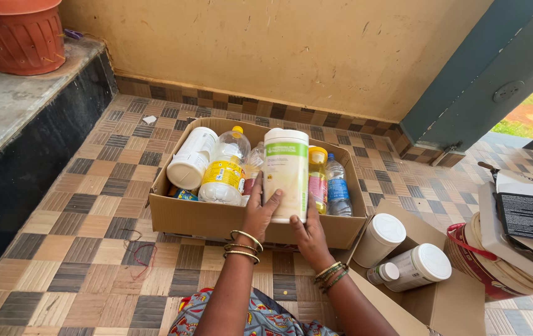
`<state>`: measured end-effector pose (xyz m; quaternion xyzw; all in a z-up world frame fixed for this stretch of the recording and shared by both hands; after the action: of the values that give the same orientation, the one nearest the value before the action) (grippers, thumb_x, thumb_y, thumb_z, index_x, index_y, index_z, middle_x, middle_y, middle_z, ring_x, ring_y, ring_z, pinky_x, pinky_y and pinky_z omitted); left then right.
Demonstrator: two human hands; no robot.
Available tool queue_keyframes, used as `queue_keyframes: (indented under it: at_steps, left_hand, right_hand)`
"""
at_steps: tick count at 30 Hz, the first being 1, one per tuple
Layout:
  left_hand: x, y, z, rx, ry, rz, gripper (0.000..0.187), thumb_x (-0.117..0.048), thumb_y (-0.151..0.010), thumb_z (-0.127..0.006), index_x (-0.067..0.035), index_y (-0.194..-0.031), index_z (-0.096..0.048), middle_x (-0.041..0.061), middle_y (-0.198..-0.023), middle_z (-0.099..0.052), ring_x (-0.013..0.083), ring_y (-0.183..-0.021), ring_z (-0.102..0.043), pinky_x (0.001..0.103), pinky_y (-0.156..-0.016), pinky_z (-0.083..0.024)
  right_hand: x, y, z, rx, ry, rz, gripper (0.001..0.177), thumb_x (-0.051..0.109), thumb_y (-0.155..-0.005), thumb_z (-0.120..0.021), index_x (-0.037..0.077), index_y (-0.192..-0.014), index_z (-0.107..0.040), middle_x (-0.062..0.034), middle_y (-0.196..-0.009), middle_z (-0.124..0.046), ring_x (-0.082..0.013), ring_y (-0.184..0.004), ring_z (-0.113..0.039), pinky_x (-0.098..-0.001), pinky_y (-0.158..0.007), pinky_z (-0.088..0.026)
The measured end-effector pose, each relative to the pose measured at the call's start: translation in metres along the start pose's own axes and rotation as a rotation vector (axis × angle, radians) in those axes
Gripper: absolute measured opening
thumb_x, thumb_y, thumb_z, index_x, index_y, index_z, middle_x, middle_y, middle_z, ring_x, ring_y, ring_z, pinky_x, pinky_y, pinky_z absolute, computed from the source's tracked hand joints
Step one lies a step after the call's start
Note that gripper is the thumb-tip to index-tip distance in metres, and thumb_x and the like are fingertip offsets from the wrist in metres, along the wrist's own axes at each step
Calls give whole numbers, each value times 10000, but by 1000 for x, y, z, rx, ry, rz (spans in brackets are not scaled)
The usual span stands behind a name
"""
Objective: The person sits on the floor and packs various household items into cardboard boxes. They place white plastic containers, bottles, a plastic chair seat, and a toy car box into the boxes, arranging them to fit.
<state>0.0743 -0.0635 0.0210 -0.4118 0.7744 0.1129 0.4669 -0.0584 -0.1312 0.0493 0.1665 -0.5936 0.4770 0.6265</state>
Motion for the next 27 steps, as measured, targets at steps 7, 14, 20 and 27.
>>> queue_keyframes:
  at_steps: [7, 14, 20, 27]
  left_hand:
    - [-12, -39, 57, -136, -412, -181, 614, -257, -973, -665, 10, -1494, -479, 197, -1604, -384, 277, -1489, -371, 377, -1191, -320]
    - [-3, -41, 75, -187, -639, -237, 577, -395, -1029, -589, 11, -1437, -554, 211, -1513, -524, 299, -1417, -487, 387, -1186, -365]
    - [-11, -37, 71, -213, -451, -37, 752, -468, -926, -669, -17, -1475, -425, 254, -1479, -503, 340, -1350, -542, 405, -1102, -444]
    - [-48, -16, 2, -127, -1346, -461, 654, -281, -731, -817, -66, -1311, -606, 300, -1399, -496, 498, -1219, -508, 535, -984, -418]
  right_hand:
    - [-27, -58, -26, -120, 338, 18, 731, 423, -1041, -545, -3, -1585, -307, -260, -1541, -450, -373, -1415, -449, -423, -1155, -360]
    - [-27, -71, -29, -116, 391, 32, 791, 422, -933, -694, 44, -1540, -357, -262, -1454, -508, -364, -1320, -522, -430, -1089, -430]
    - [-66, -67, -45, 18, -234, -293, 770, 487, -925, -605, 154, -1535, -273, -136, -1385, -573, -194, -1251, -548, -321, -1045, -441]
    - [-103, -73, -24, -47, -340, -430, 573, 267, -1012, -608, 2, -1499, -463, -119, -1258, -623, -165, -1108, -553, -311, -967, -465]
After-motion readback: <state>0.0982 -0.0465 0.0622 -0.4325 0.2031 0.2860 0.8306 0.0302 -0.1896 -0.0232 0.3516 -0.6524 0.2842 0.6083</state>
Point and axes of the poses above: each hand's wrist, its own y-axis away from the middle knuckle, its own z-axis out of the back of the hand, x = y × z, the point moved 10 cm from there along -y, towards the middle knuckle
